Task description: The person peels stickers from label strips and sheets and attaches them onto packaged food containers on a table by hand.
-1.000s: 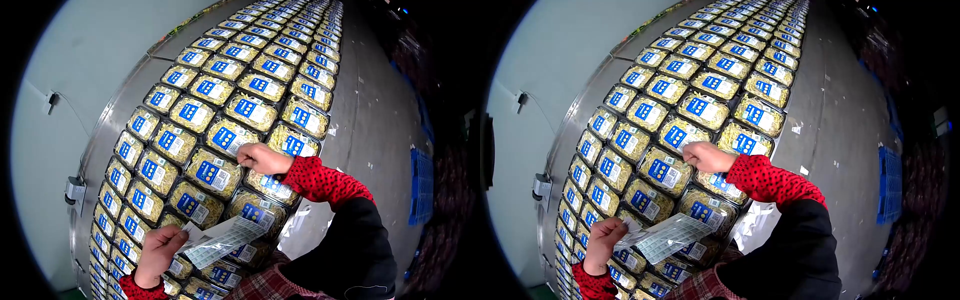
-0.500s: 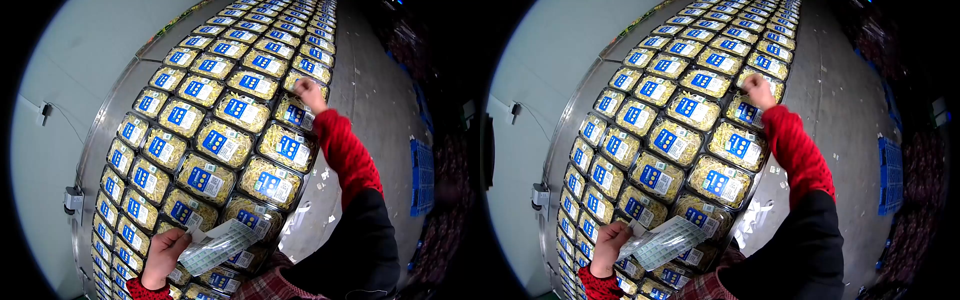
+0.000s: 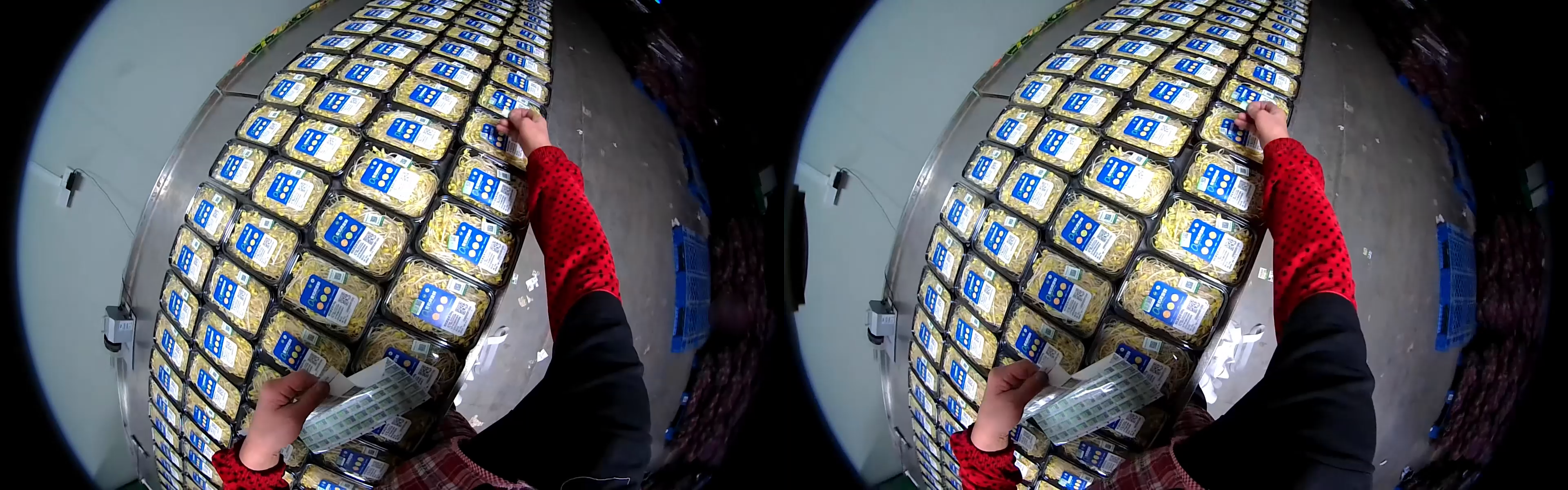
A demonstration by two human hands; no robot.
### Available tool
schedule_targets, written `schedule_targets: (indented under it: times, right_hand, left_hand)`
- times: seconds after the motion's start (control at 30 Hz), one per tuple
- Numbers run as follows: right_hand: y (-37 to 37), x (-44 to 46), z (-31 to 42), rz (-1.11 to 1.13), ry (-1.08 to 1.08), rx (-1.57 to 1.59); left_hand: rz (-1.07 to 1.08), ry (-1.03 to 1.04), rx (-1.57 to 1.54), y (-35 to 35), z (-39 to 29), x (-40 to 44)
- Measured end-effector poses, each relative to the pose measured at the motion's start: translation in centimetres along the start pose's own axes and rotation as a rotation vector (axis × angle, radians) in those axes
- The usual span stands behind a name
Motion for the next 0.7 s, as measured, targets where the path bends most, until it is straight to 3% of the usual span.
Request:
schedule_targets:
  times: [0.07,0.13,0.2,0.27,0.3,0.43,0.6,0.7]
  right_hand:
    - [0.9,0.1,-0.2,0.01,0.0,-0.047]
    - [2.1,0.6,-3.1,0.176,0.043,-0.189]
    - [1.9,0.8,-4.3,0.131,-0.028,-0.179]
    - [2.7,-0.7,-4.4,0.255,0.211,-0.171]
    - [2.7,-1.4,-3.0,0.239,0.22,-0.256]
    - [1.3,-2.3,1.4,-0.012,-0.014,-0.273]
    - [1.9,-3.0,-0.2,0.073,-0.139,-0.601]
    - [3.8,-4.3,0.7,0.069,-0.398,-0.862]
  left_hand:
    - [-0.001,-0.01,-0.022,0.2,0.2,0.2]
    - [-0.005,-0.021,-0.037,0.2,0.4,0.3]
    - [0.0,-0.008,0.029,0.3,0.3,0.3]
    - [0.0,-0.017,0.015,0.5,0.1,0.0]
    - [-0.001,-0.017,0.001,0.6,-0.1,0.2]
    - [0.002,-0.013,-0.017,0.7,0.1,-0.2]
    - [0.018,-0.002,0.003,1.2,0.6,0.0]
    - [0.025,-0.023,0.005,1.6,0.0,0.1]
Point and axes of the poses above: each hand's wrist, its own x-axis towards the middle knuckle, its own y-axis out of the palm, z = x × y, the point moved 7 cm from there along x, towards the middle knuckle, and after that the axes turned 9 degrees about z, right-handed, at the moved point
